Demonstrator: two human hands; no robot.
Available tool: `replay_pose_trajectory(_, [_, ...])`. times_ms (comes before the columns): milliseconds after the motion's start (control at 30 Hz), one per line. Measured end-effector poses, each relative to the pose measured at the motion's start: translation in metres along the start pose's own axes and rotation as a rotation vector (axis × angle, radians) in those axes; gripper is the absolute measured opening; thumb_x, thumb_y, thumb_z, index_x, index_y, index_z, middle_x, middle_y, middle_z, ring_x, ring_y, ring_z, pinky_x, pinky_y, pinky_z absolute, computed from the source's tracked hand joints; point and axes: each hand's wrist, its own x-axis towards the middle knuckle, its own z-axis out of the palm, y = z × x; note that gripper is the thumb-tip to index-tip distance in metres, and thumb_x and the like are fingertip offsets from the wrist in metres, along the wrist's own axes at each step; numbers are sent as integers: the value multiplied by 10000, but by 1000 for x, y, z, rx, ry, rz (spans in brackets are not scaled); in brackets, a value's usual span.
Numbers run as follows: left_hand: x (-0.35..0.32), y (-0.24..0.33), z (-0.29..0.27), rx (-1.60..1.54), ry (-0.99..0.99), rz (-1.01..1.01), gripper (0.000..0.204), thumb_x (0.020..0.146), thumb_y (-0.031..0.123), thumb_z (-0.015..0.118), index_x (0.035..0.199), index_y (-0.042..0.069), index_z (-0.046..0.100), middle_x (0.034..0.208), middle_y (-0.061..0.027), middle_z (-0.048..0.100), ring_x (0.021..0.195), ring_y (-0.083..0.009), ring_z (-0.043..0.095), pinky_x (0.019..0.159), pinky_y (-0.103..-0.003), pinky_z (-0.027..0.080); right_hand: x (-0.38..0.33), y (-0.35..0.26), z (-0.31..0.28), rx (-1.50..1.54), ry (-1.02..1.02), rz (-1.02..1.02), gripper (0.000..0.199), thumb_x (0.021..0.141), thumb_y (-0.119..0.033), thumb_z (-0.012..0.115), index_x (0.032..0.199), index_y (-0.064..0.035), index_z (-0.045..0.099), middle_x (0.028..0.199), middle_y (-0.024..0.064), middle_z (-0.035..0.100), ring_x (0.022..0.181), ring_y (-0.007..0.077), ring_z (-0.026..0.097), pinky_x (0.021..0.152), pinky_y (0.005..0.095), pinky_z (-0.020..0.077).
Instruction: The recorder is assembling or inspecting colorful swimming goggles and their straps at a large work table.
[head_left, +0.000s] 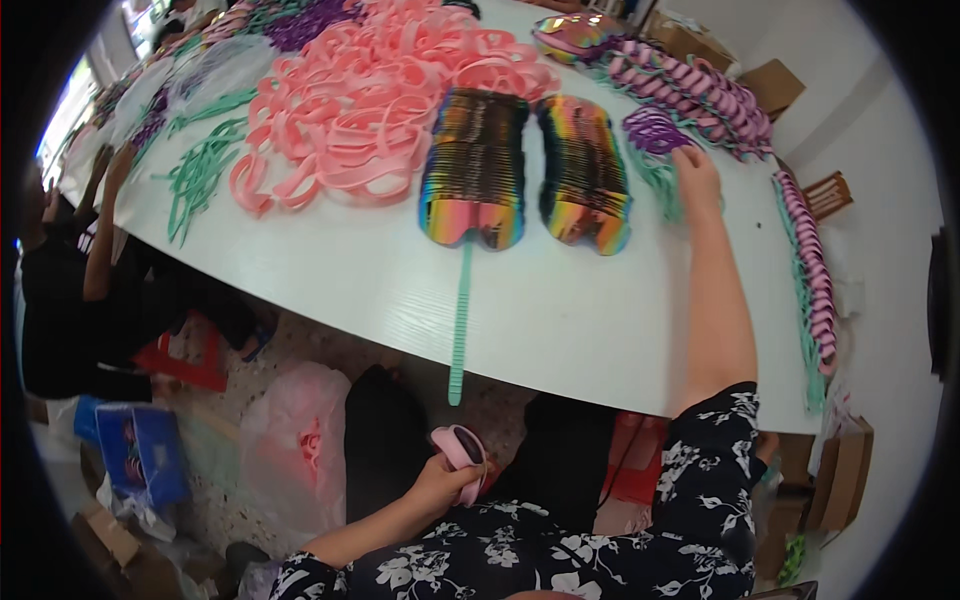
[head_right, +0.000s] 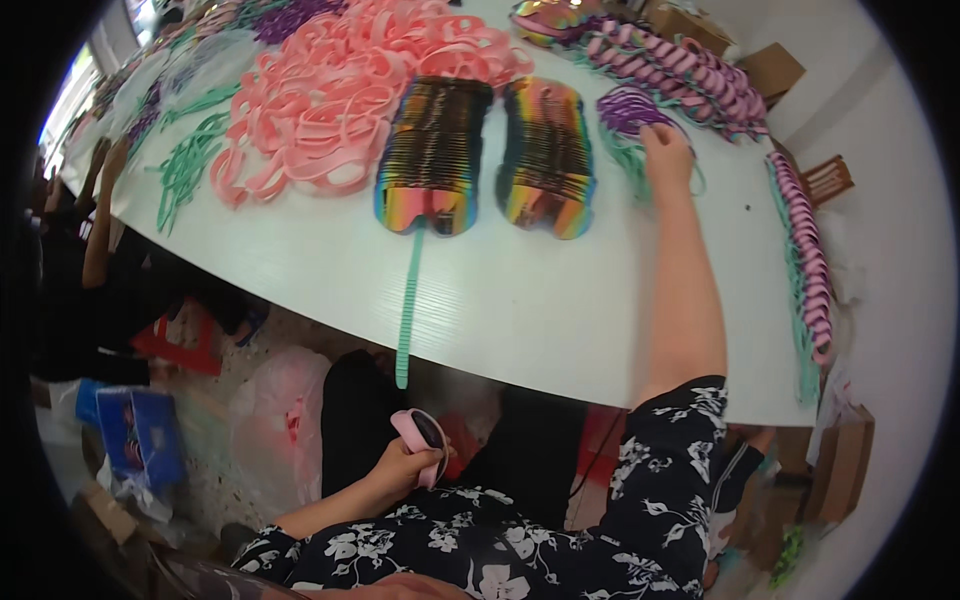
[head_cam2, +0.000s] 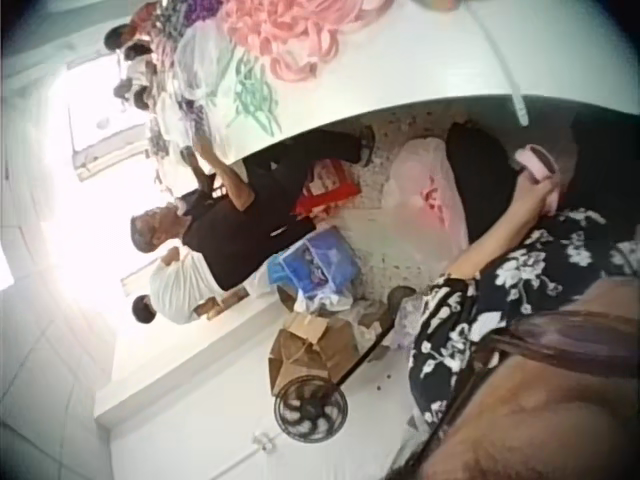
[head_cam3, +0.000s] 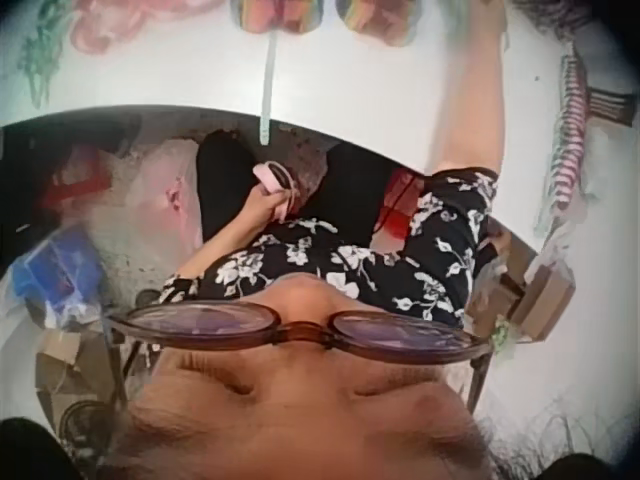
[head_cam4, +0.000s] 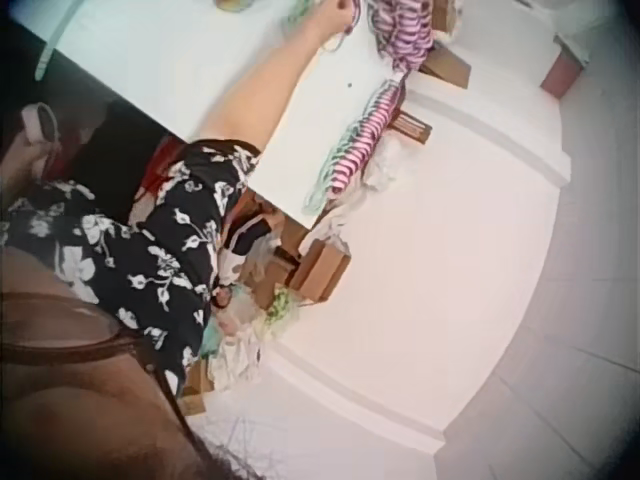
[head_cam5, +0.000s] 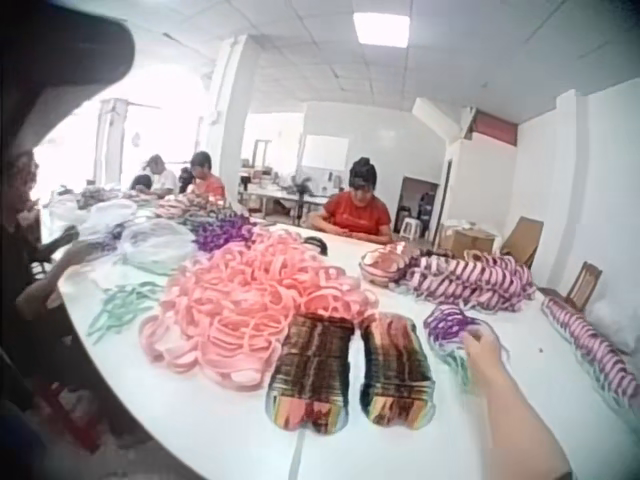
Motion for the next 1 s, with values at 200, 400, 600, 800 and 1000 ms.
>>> replay_pose_trajectory(200, [19,7,-7,23,58,-40,299,895,37,629,1184,-29,590,1089,-132,693,987,-204,677,899,-327,528,11,-15,19,-662,-313,19,716,927,-621,506,1165,30,686,1131,257,689,1091,396,644,958,431,478])
replay_pose_trajectory(400, [28,14,-6,8,50,-42,322,883,44,610,1194,-29,569,1103,-139,679,1008,-228,669,903,-347,529,-21,-54,2,-678,-414,100,719,950,-617,461,1129,36,704,1154,293,664,1101,434,631,960,466,479])
replay_pose_trajectory(600, [20,15,-5,6,22,-33,350,877,58,618,1204,-52,560,1089,-162,682,1016,-247,676,908,-363,536,-76,-74,-35,-746,-497,149,673,985,-561,429,1150,43,676,1219,305,618,1164,438,580,1013,481,453])
replay_pose_trajectory(800, [4,2,-8,8,7,23,354,876,69,620,1201,-58,558,1083,-164,686,1007,-250,679,908,-363,537,-125,-94,-62,-457,-438,217,621,970,-537,500,1061,46,692,1190,285,628,1109,396,608,948,463,488])
replay_pose_trajectory(1000, [-8,-4,3,-26,-43,43,294,864,18,645,1146,-45,595,1055,-140,688,993,-227,682,880,-349,538,-97,-37,-49,725,-22,692,494,900,-400,722,1144,13,604,1100,211,604,935,322,634,796,420,545])
